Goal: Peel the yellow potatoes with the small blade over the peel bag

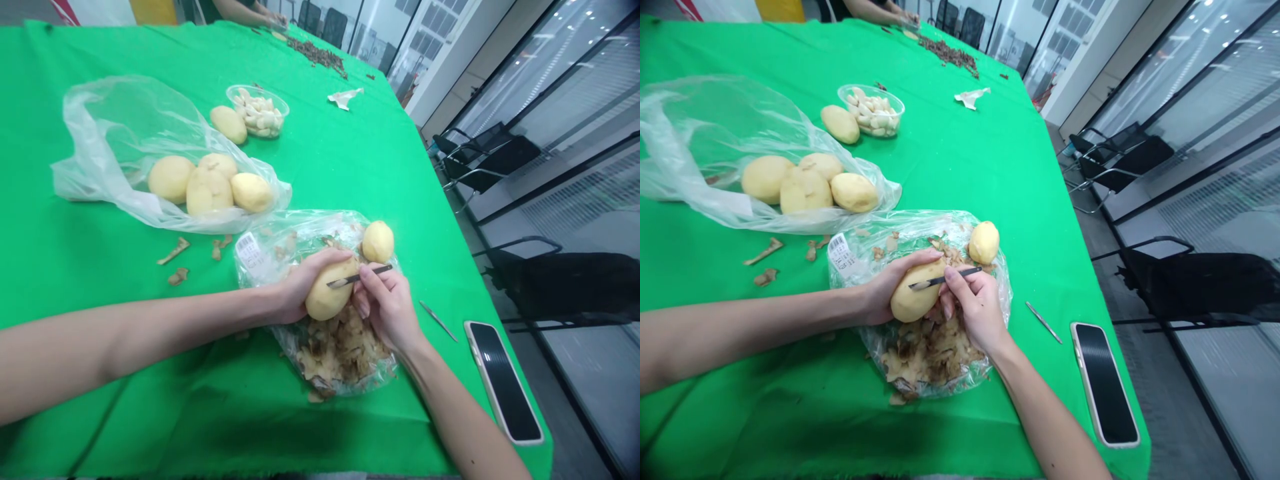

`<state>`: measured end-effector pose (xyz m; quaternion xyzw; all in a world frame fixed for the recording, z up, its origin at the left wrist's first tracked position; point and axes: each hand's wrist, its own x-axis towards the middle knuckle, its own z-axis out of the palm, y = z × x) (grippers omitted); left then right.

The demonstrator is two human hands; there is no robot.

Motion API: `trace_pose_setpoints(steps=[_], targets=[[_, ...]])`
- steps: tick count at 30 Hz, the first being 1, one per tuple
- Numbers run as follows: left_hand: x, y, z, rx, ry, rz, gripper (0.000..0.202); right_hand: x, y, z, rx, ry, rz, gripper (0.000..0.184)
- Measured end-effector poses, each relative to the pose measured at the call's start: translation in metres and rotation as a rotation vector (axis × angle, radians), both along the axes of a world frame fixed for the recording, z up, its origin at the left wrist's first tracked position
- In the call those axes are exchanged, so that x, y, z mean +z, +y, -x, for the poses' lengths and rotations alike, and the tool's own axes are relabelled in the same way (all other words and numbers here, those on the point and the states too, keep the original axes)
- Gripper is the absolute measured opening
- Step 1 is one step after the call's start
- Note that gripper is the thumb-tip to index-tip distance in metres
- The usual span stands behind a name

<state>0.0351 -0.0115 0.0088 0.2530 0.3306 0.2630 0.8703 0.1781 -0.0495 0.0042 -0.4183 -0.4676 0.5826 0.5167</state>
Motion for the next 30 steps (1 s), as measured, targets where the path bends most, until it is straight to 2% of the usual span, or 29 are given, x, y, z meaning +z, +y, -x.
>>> trace_pose_setpoints(steps=[6,17,23,30], targets=[[0.0,0.002,0.002,-0.054,-0.079,-0.002,0.043,0.007,0.004,0.003,-0.089,0.066,0.061,0.045],[0.003,0.001,0.001,-0.039,0.048,0.038,0.043,-0.004,0.0,-0.002,0.034,-0.012,-0.053,0.041],[0.002,0.001,0.001,-0.029,0.074,0.022,0.043,-0.007,0.0,-0.004,0.053,-0.045,-0.065,0.033],[0.002,0.002,0.003,-0.033,-0.009,0.031,0.039,0.002,0.004,-0.005,-0.036,0.0,-0.047,0.046]])
